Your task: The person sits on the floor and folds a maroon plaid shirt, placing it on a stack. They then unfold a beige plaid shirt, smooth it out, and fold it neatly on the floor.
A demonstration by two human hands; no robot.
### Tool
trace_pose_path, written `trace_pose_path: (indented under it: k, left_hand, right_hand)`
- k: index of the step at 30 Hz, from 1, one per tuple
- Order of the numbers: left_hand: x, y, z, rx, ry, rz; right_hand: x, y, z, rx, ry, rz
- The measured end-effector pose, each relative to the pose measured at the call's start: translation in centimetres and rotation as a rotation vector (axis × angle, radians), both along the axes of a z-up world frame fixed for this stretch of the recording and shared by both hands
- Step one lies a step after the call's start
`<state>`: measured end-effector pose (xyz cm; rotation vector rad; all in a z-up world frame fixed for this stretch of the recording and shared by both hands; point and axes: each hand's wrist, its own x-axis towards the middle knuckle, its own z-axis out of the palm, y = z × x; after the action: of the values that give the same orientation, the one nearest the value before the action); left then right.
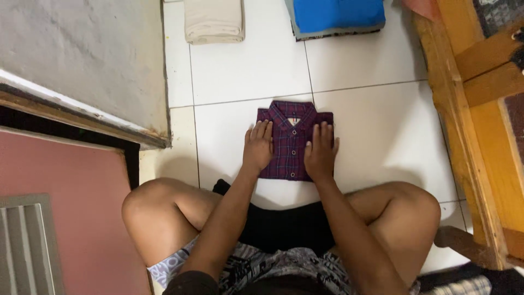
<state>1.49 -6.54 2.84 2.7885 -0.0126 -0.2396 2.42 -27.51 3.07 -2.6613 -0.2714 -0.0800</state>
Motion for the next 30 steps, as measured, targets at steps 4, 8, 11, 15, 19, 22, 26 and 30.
trace_pose_path:
  k: [4, 8, 11, 15, 19, 22, 26, 30]
  left_hand:
    - [1.1, 1.1, 1.4, -0.044, -0.096, 0.066]
    - [2.1, 1.2, 1.1, -0.001, -0.066, -0.067]
    - [2.9, 1.5, 1.8, -0.064, -0.055, -0.044]
    - [5.9, 3.5, -2.5, -0.372, -0.194, 0.388]
    - [6.7, 5.6, -4.2, -0.491, -0.055, 0.555]
    - [6.9, 5.9, -3.5, -0.523, 0.082, 0.510]
    - [7.2, 5.8, -2.2, -0.794, 0.067, 0.526]
    - [7.2, 5.2, -1.2, -0.853, 0.121, 0.553]
  right_hand:
    - [2.1, 1.1, -1.1, 0.016, -0.055, 0.082]
    - [4.5, 0.5, -1.8, -0.060, -0.005, 0.114]
    - [4.8, 0.2, -2.0, -0.100, 0.011, 0.096]
    - [4.8, 0.3, -1.6, -0.128, -0.020, 0.085]
    - [5.0, 0.3, -2.2, -0.090, -0.005, 0.051]
    - [4.9, 0.4, -2.2, -0.128, -0.002, 0.050]
    - [4.8, 0.6, -1.8, -0.114, -0.030, 0.035]
    - [4.8, 0.7, -2.2, -0.138, -0.064, 0.023]
